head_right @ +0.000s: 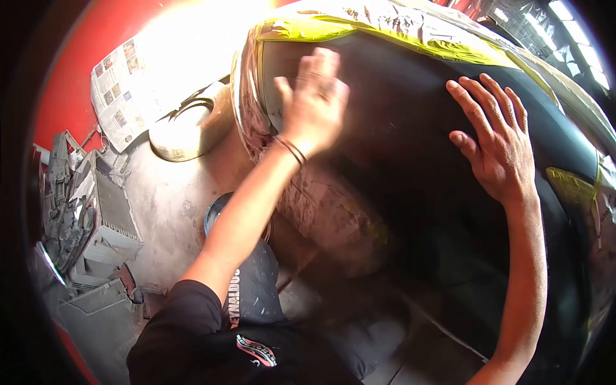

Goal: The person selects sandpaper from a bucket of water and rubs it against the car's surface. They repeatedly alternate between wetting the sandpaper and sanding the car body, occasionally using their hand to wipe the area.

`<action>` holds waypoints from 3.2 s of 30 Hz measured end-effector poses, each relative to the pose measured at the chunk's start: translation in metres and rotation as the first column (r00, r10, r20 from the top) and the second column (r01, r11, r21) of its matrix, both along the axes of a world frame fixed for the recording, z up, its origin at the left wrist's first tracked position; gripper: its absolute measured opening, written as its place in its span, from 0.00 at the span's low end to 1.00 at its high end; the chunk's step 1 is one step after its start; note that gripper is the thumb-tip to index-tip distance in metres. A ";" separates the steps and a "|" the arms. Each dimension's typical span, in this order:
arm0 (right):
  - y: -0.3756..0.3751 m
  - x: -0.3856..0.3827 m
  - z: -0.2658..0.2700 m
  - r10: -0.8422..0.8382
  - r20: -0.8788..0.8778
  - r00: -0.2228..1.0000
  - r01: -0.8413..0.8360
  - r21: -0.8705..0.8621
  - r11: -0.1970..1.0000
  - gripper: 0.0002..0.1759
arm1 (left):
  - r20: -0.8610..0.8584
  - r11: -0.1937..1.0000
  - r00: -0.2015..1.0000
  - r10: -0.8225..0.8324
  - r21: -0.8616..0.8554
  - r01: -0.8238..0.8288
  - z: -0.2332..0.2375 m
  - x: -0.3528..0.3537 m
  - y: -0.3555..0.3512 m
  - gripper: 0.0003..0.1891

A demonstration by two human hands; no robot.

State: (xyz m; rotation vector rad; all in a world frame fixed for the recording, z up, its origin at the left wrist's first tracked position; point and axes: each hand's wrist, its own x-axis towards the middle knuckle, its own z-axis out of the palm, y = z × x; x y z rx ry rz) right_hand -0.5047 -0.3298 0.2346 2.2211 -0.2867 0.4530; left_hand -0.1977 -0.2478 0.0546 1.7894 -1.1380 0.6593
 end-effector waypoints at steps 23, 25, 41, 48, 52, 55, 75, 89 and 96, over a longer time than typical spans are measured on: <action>-0.008 -0.003 0.000 0.069 0.082 0.994 -0.080 0.138 0.987 0.46 | 0.136 0.886 0.877 -0.460 0.013 0.463 0.004 -0.088 0.028 0.41; -0.004 -0.001 0.000 0.027 0.048 0.998 -0.030 0.054 0.998 0.47 | 0.105 0.986 0.984 -0.143 -0.071 0.151 -0.013 -0.013 0.009 0.34; -0.003 0.003 0.001 -0.072 0.016 0.997 0.071 0.037 0.997 0.49 | -0.463 0.994 0.879 -0.112 -0.037 0.107 0.041 0.046 0.018 0.36; -0.006 0.001 0.000 -0.058 0.001 0.998 0.058 0.010 0.998 0.44 | -0.188 0.979 0.978 0.093 -0.159 -0.124 -0.015 0.076 -0.015 0.34; -0.011 -0.003 -0.001 -0.091 -0.005 0.996 0.091 -0.047 0.995 0.43 | -0.183 0.983 0.972 0.151 -0.075 -0.167 -0.017 0.084 -0.017 0.39; -0.011 -0.003 -0.001 -0.083 -0.009 0.997 0.082 -0.042 0.996 0.42 | -0.121 0.980 0.982 0.147 -0.119 -0.161 -0.036 0.060 -0.017 0.40; -0.002 0.003 0.000 -0.094 -0.023 0.995 0.094 -0.015 0.995 0.38 | -0.229 0.991 0.964 0.133 0.059 -0.122 -0.048 0.162 -0.012 0.41; -0.003 0.004 0.000 -0.092 -0.028 0.995 0.092 -0.027 0.995 0.37 | -0.275 0.996 0.960 -0.060 -0.072 0.042 -0.035 0.127 -0.017 0.39; -0.010 0.001 0.006 -0.081 -0.063 0.995 0.077 -0.064 0.995 0.34 | -0.266 0.985 0.950 -0.162 -0.094 0.142 -0.094 0.043 0.044 0.40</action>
